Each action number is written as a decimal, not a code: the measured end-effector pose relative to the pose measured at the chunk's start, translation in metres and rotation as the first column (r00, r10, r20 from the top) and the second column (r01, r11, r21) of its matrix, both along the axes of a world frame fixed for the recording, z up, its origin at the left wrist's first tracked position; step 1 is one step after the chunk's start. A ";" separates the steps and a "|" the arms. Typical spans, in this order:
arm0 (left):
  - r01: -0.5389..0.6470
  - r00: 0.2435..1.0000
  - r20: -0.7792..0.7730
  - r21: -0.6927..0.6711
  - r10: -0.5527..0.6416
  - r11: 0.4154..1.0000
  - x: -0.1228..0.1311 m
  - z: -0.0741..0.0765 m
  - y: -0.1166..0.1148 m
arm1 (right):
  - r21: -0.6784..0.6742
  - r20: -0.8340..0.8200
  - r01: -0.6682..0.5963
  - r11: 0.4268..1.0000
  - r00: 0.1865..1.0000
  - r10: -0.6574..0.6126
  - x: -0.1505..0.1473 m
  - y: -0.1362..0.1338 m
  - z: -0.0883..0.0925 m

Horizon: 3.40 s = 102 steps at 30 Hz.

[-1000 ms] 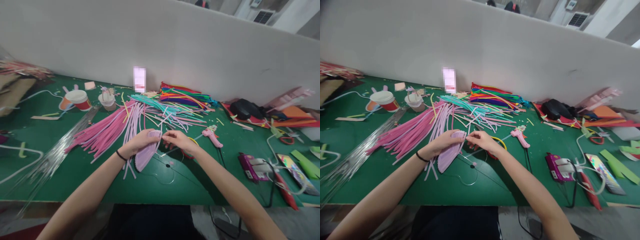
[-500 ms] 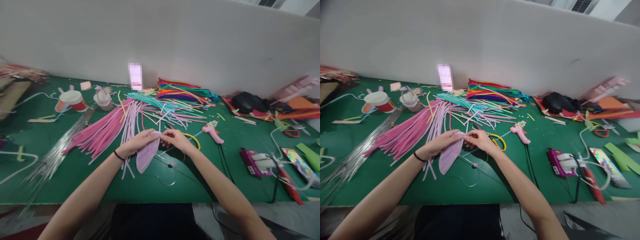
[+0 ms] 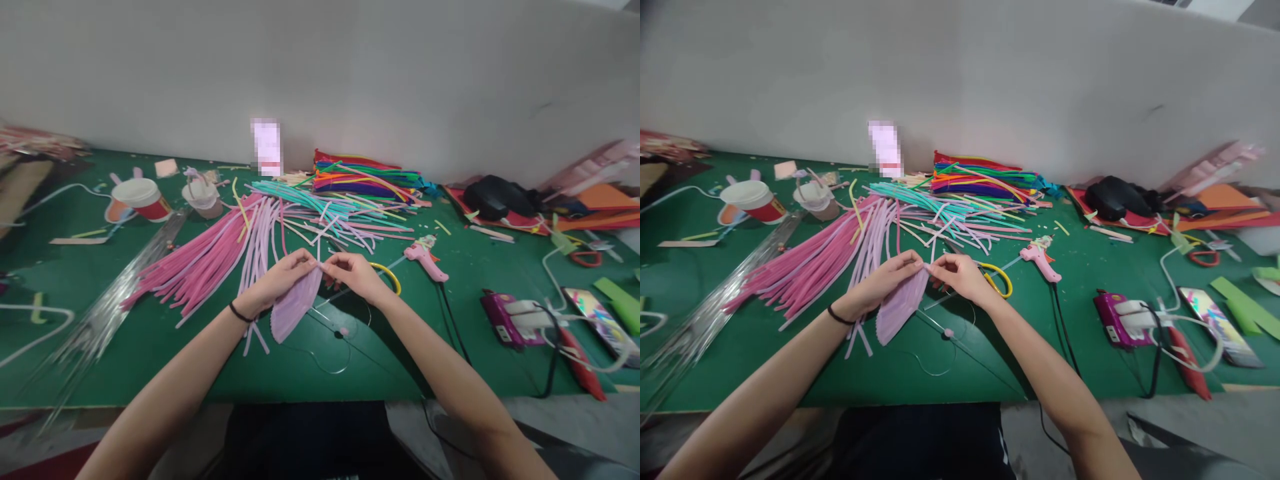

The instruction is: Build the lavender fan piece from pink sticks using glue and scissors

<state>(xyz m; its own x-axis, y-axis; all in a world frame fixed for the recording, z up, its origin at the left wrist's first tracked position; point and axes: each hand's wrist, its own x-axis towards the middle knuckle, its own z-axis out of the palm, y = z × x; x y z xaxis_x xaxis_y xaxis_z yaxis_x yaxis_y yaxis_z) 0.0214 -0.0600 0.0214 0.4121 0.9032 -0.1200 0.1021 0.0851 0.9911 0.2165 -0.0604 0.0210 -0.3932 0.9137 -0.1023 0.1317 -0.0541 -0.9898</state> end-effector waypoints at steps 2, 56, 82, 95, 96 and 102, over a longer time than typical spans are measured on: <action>0.006 1.000 0.016 -0.037 -0.005 0.999 -0.001 -0.003 0.001 | 0.008 0.007 -0.005 1.000 1.000 0.005 -0.001 -0.001 0.000; -0.169 0.932 0.239 -0.376 0.272 0.911 -0.013 -0.002 0.016 | -0.063 -0.165 0.144 0.988 0.974 -0.153 0.007 0.001 -0.009; -0.227 0.887 0.328 -0.306 0.326 0.925 -0.013 -0.007 0.019 | -0.255 -0.500 0.201 0.946 0.810 -0.307 0.010 0.011 -0.009; -0.222 0.921 0.259 -0.260 0.290 0.940 -0.009 -0.001 0.010 | -0.192 -0.454 0.068 0.979 0.878 -0.150 -0.001 0.001 -0.020; -0.220 0.924 0.253 -0.263 0.288 0.939 -0.009 0.000 0.010 | -0.191 -0.453 0.077 0.979 0.877 -0.158 -0.001 0.001 -0.020; -0.209 0.905 0.314 -0.262 0.288 0.942 -0.006 0.000 0.010 | -0.210 -0.470 0.100 0.973 0.862 -0.190 -0.005 0.000 -0.021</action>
<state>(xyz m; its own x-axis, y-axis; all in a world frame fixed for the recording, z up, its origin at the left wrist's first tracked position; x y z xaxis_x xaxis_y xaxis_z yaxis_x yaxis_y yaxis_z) 0.0154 -0.0496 0.0212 0.2283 0.9492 -0.2168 -0.2932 0.2793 0.9143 0.2116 -0.0605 -0.0001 -0.2985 0.9497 -0.0947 -0.3833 -0.2102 -0.8994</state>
